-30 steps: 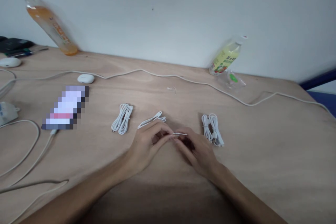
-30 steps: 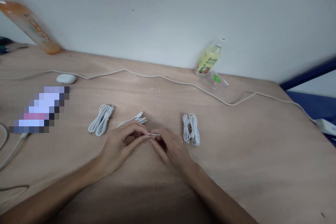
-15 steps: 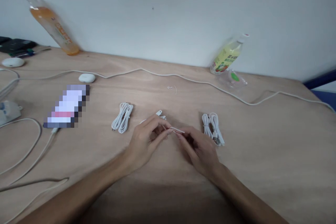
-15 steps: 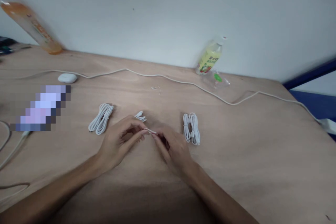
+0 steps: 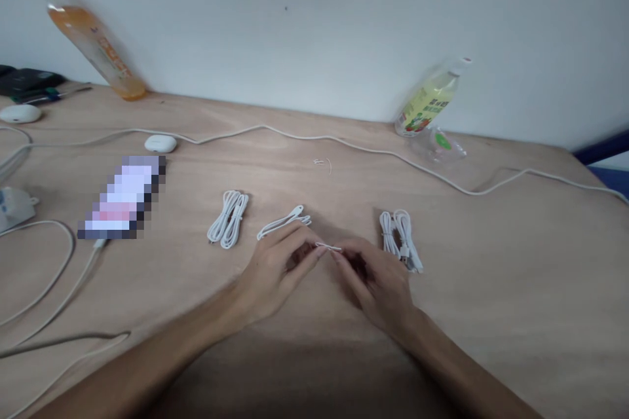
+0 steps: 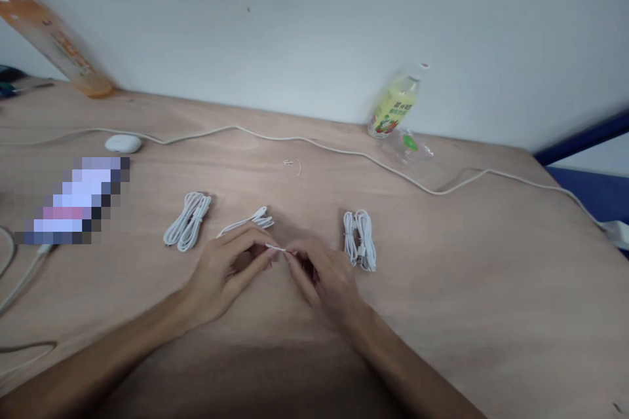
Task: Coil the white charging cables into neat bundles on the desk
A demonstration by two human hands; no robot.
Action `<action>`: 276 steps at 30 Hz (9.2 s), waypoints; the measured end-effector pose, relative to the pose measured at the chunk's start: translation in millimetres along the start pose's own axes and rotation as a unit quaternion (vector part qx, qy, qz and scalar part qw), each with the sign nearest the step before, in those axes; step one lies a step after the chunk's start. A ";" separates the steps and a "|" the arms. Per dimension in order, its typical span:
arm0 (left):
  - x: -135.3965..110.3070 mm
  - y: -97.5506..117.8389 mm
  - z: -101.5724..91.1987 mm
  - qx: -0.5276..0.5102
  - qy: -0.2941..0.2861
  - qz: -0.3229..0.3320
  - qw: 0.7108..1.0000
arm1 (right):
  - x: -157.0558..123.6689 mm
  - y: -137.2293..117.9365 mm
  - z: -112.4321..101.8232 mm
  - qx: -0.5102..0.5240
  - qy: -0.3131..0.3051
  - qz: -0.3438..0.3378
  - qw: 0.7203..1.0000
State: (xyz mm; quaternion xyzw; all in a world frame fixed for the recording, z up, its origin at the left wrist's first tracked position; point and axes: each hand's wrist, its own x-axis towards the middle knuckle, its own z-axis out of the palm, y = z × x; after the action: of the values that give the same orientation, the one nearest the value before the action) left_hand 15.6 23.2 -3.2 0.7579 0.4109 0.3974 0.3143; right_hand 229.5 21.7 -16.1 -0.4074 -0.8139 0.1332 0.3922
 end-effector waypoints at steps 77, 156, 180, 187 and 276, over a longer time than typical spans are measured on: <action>2.7 5.4 0.2 -0.093 -0.005 -0.105 0.990 | 1.9 9.3 1.4 0.103 0.004 -0.029 0.994; 11.3 10.1 3.5 -0.312 0.000 -0.239 0.920 | 16.1 7.1 -3.8 0.406 -0.074 0.274 0.869; 11.1 12.3 2.5 -0.306 -0.011 -0.234 0.923 | 14.4 5.1 -3.8 0.412 -0.064 0.273 0.867; 11.3 11.1 2.7 -0.307 -0.004 -0.236 0.922 | 14.1 5.2 -1.8 0.419 -0.057 0.268 0.866; 7.5 16.6 7.5 -0.341 -0.029 -0.248 0.906 | 13.2 -1.2 7.9 0.575 -0.060 0.345 0.739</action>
State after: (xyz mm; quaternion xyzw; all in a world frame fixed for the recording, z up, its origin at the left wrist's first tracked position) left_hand 30.9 21.0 9.1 0.4894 0.4154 0.4006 0.6538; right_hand 218.2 31.9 -13.6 -0.3484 -0.4081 0.7262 0.4297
